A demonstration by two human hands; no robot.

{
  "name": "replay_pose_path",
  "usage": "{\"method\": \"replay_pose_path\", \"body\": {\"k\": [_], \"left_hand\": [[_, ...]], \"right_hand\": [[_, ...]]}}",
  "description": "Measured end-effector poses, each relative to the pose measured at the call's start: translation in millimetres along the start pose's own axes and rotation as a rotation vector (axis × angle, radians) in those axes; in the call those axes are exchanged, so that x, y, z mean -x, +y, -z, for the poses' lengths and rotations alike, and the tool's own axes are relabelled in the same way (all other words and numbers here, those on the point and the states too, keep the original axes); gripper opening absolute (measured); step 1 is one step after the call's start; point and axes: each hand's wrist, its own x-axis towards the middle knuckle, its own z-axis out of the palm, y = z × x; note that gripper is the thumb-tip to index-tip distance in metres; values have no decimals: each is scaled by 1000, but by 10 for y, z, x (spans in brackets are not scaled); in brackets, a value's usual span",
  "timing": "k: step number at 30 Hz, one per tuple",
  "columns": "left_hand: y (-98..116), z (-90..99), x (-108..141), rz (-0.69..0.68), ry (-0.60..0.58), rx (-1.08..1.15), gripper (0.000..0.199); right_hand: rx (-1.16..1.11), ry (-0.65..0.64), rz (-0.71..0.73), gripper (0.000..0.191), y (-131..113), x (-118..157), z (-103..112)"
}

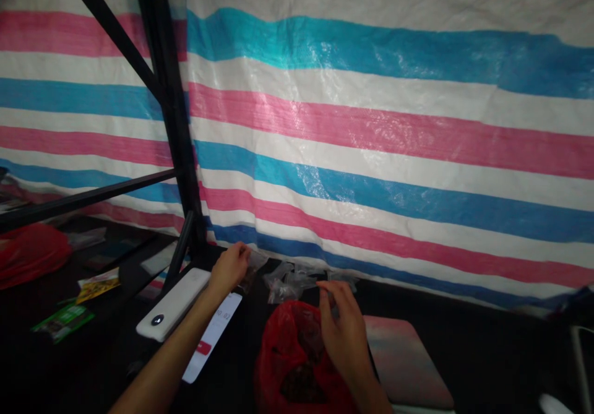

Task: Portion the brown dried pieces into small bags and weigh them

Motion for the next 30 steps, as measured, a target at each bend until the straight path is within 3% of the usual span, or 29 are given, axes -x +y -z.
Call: {"method": "replay_pose_path", "body": {"k": [4,8,12,15,19,23,26,30], "left_hand": [[39,-45,-74,46,-37,-182,18],[259,-156,182,-55,45,-298,35],[386,-353,509,-146,-82,-338,37],[355,-479,635,-191,-153,-330,24],[316,-480,635,-281,-149,-267,20],[406,-341,646,-561,-55,21,16],[476,-268,731,-784,-128,195,24],[460,-310,854,-841,-206,354,23]], "right_hand": [[46,-17,21,22,25,-3,7],[67,-2,31,23,56,-24,35],[101,4,34,23,51,-64,106],[127,-116,73,20,9,-87,170],[153,-279,166,19,-53,-76,209],[110,-212,161,22,-86,-35,181],[60,-173,139,33,-103,-12,153],[33,-178,134,28,-98,8,123]]}}
